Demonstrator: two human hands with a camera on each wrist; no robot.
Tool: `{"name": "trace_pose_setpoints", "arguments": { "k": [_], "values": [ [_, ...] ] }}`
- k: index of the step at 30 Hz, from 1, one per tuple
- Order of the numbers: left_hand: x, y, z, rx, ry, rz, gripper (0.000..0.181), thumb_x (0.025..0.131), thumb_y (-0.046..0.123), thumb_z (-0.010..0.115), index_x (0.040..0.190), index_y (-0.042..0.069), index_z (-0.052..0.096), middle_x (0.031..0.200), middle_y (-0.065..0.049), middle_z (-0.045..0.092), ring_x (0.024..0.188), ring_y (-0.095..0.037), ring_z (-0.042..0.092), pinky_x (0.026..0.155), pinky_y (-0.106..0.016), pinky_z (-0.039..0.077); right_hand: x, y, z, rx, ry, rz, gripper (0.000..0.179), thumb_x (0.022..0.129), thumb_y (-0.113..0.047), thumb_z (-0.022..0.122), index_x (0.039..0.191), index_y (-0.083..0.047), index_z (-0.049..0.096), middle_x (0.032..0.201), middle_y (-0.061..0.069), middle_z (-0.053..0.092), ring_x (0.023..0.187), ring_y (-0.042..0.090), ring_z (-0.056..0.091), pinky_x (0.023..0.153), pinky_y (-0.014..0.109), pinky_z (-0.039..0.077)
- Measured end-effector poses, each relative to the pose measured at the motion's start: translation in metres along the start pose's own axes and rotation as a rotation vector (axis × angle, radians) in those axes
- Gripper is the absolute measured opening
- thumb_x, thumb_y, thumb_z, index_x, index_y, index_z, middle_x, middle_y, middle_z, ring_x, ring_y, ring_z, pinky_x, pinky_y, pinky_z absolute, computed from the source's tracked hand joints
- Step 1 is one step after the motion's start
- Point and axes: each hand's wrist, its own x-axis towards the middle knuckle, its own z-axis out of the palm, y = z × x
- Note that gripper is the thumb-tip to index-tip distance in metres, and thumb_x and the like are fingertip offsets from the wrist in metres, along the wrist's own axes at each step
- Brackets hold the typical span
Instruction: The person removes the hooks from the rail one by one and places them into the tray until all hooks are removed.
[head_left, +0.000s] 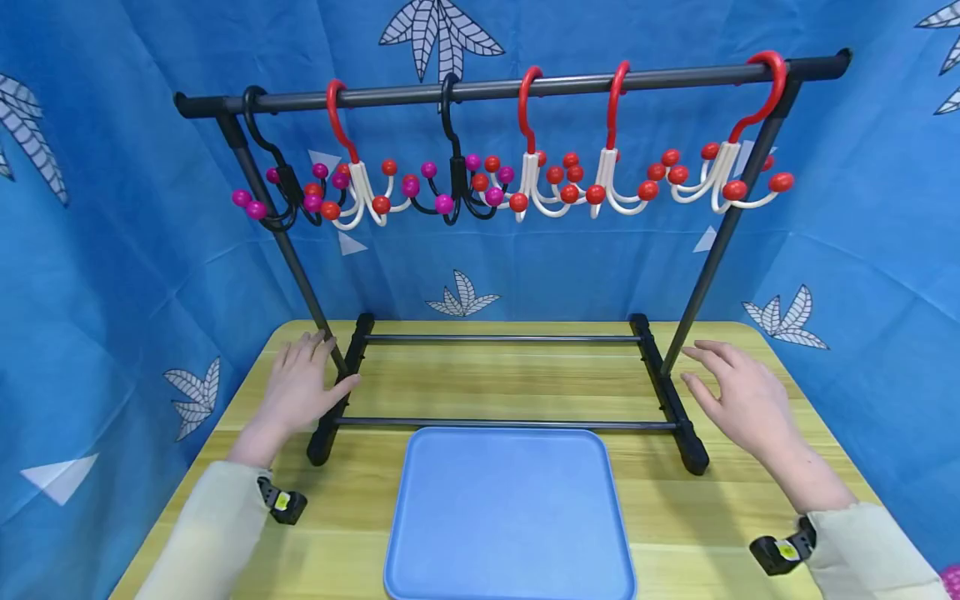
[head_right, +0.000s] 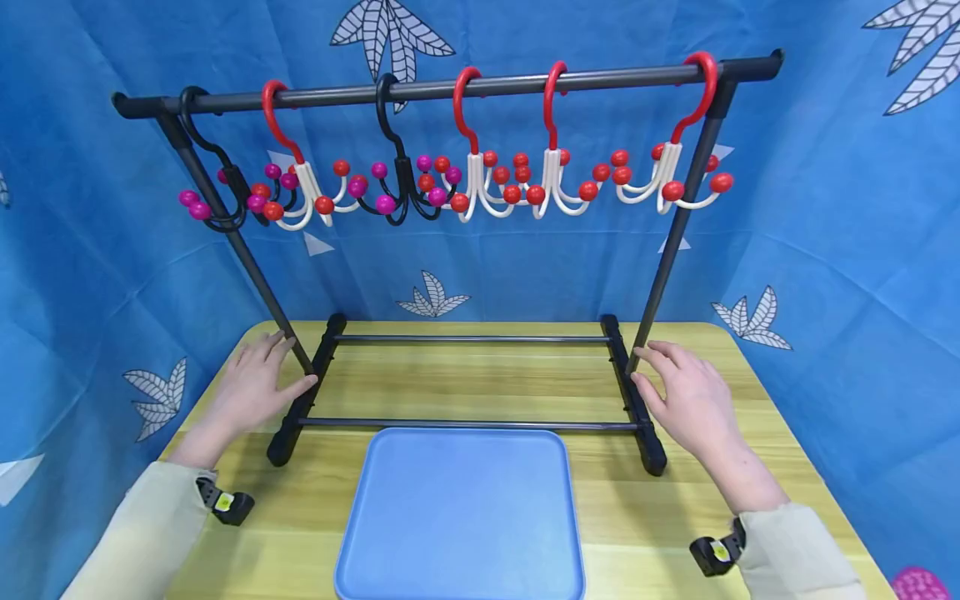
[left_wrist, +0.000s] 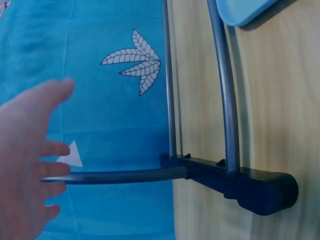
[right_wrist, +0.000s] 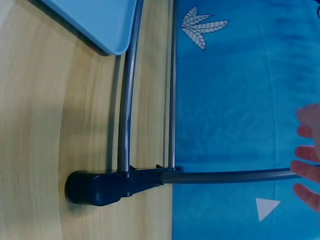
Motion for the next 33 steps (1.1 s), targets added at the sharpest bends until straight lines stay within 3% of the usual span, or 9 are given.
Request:
{"name": "trace_pose_setpoints", "arguments": {
  "k": [5,10,16,19,24,27,29,33],
  "values": [
    [0.007,-0.002,-0.006,-0.045,0.128,-0.102,0.058,0.088,0.033,0.056,0.127,-0.008,0.043,0.125,-0.031,0.045,0.108,-0.048,0.046,0.090,-0.058,0.035,0.000,0.001,-0.003,0.036,0.086,0.018,0.021,0.082,-0.016,0.065,0.100,-0.006,0.065,0.093,0.012,0.063,0.063,0.028,0.057,0.045,0.034,0.040],
    [0.017,-0.004,-0.018,-0.159,0.226,-0.220,0.042,0.089,0.021,0.053,0.122,-0.005,0.049,0.114,-0.027,0.054,0.092,-0.044,0.055,0.071,-0.055,0.044,0.008,0.003,-0.010,0.057,0.167,0.033,0.015,0.082,-0.013,0.063,0.096,-0.008,0.066,0.081,0.010,0.065,0.053,0.022,0.053,0.039,0.025,0.031],
    [0.034,-0.010,-0.028,-0.303,0.340,-0.277,0.034,0.090,0.018,0.051,0.118,-0.002,0.053,0.108,-0.023,0.057,0.095,-0.038,0.056,0.074,-0.051,0.045,0.025,0.004,-0.023,0.097,0.280,0.053,0.013,0.085,-0.012,0.059,0.095,-0.007,0.067,0.078,0.009,0.065,0.057,0.022,0.055,0.038,0.022,0.030],
    [0.041,-0.011,-0.032,-0.369,0.384,-0.301,0.035,0.091,0.018,0.050,0.119,-0.003,0.052,0.108,-0.022,0.057,0.094,-0.036,0.056,0.076,-0.048,0.045,0.036,0.005,-0.030,0.134,0.335,0.087,0.015,0.087,-0.014,0.056,0.094,-0.004,0.067,0.079,0.012,0.065,0.066,0.021,0.056,0.045,0.018,0.032],
    [0.051,-0.009,-0.041,-0.465,0.438,-0.353,0.038,0.092,0.022,0.050,0.122,-0.001,0.051,0.110,-0.020,0.056,0.098,-0.034,0.056,0.082,-0.044,0.045,0.057,0.005,-0.045,0.201,0.432,0.146,0.023,0.090,-0.018,0.053,0.094,0.001,0.066,0.080,0.017,0.064,0.071,-0.012,0.043,0.058,0.014,0.031],
    [0.057,-0.008,-0.048,-0.509,0.469,-0.377,0.040,0.092,0.023,0.050,0.124,0.000,0.049,0.113,-0.020,0.055,0.101,-0.034,0.056,0.084,-0.043,0.046,0.072,0.005,-0.055,0.248,0.481,0.182,0.027,0.090,-0.022,0.052,0.095,0.002,0.066,0.082,0.017,0.064,0.071,-0.024,0.034,0.061,0.008,0.029],
    [0.060,-0.008,-0.052,-0.534,0.483,-0.393,0.042,0.091,0.025,0.051,0.126,0.001,0.047,0.115,-0.019,0.054,0.103,-0.033,0.055,0.085,-0.042,0.046,0.082,0.004,-0.062,0.270,0.514,0.209,0.030,0.090,-0.024,0.052,0.096,0.002,0.066,0.082,0.014,0.063,0.071,-0.024,0.034,0.063,0.005,0.028],
    [0.064,-0.008,-0.057,-0.562,0.475,-0.416,0.046,0.091,0.029,0.050,0.130,0.004,0.044,0.122,-0.016,0.050,0.108,-0.031,0.053,0.087,-0.041,0.044,0.099,0.002,-0.076,0.305,0.585,0.266,0.032,0.089,-0.027,0.054,0.097,0.001,0.066,0.081,-0.006,0.057,0.072,-0.020,0.038,0.065,0.006,0.029]
  ]
}}
